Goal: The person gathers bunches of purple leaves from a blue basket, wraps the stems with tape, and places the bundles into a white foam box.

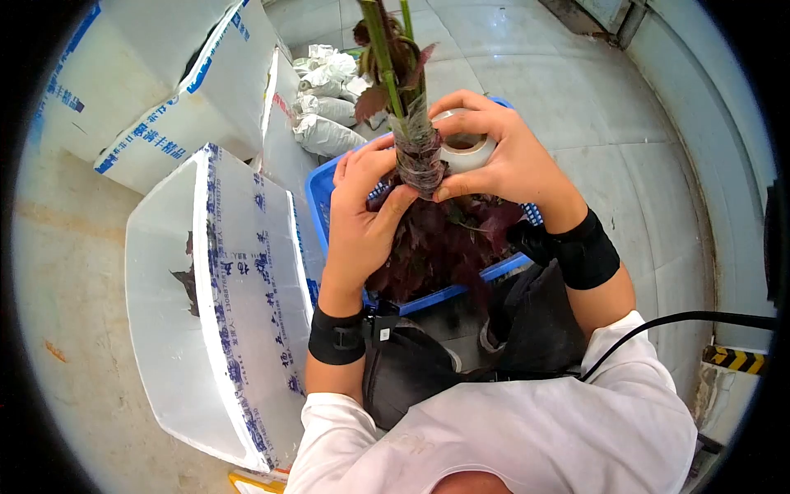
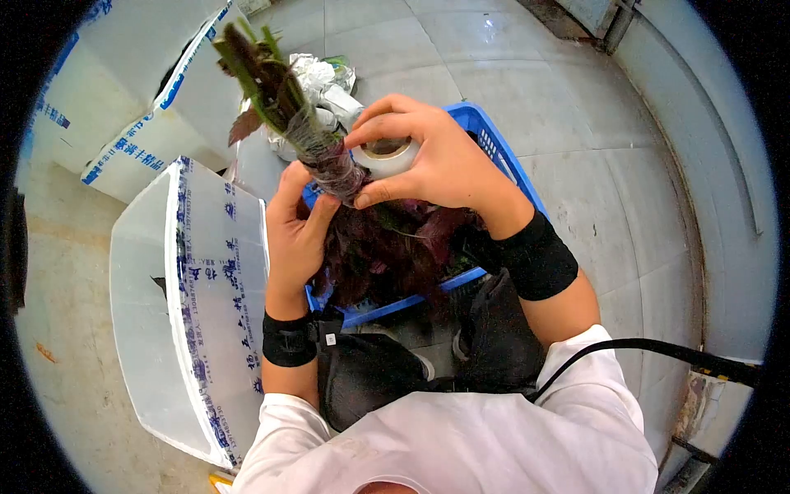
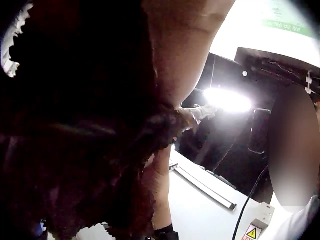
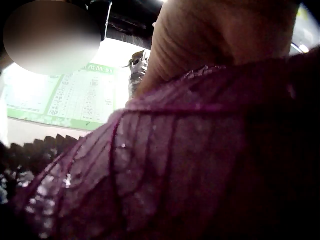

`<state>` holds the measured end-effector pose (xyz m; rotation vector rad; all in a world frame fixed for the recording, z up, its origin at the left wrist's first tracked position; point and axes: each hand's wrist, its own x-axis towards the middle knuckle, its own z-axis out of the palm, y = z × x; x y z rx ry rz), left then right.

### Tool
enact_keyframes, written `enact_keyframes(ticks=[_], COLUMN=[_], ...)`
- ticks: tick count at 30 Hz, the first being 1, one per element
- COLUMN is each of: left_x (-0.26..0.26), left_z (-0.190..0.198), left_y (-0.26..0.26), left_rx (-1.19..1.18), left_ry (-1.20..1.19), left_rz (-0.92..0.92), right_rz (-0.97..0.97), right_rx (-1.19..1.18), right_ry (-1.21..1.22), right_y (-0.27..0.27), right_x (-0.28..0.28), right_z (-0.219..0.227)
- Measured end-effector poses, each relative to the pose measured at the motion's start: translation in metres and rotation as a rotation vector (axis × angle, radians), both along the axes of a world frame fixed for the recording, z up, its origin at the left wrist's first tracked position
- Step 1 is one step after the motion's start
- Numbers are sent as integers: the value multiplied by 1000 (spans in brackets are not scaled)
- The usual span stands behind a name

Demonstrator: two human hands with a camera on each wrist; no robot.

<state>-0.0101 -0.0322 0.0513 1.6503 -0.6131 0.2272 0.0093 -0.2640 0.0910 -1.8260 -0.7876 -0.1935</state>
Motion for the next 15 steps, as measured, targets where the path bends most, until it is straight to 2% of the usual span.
enact_keyframes(ticks=[2, 4, 6, 8, 10, 11, 15], left_x=[2, -4, -5, -7, -9, -7, 1], left_z=[4, 7, 4, -3, -4, -9, -18], left_y=[-3, -7, -9, -9, -7, -7, -7], left_rx=[120, 111, 50, -11, -270, -359, -459], left_ry=[-146, -83, -172, -87, 269, 265, 238], left_rz=[26, 34, -54, -84, -154, -196, -269], right_rz=[-69, -91, -113, -140, -155, -172, -120], right_rx=[-1, 14, 29, -18, -27, -36, -71], right_ry=[-45, -47, -44, -98, -107, -117, -95], right_y=[0, 3, 6, 8, 13, 14, 9], right_x=[0, 0, -2, -5, -7, -8, -6], right_z=[1, -1, -1, 0, 1, 1, 3])
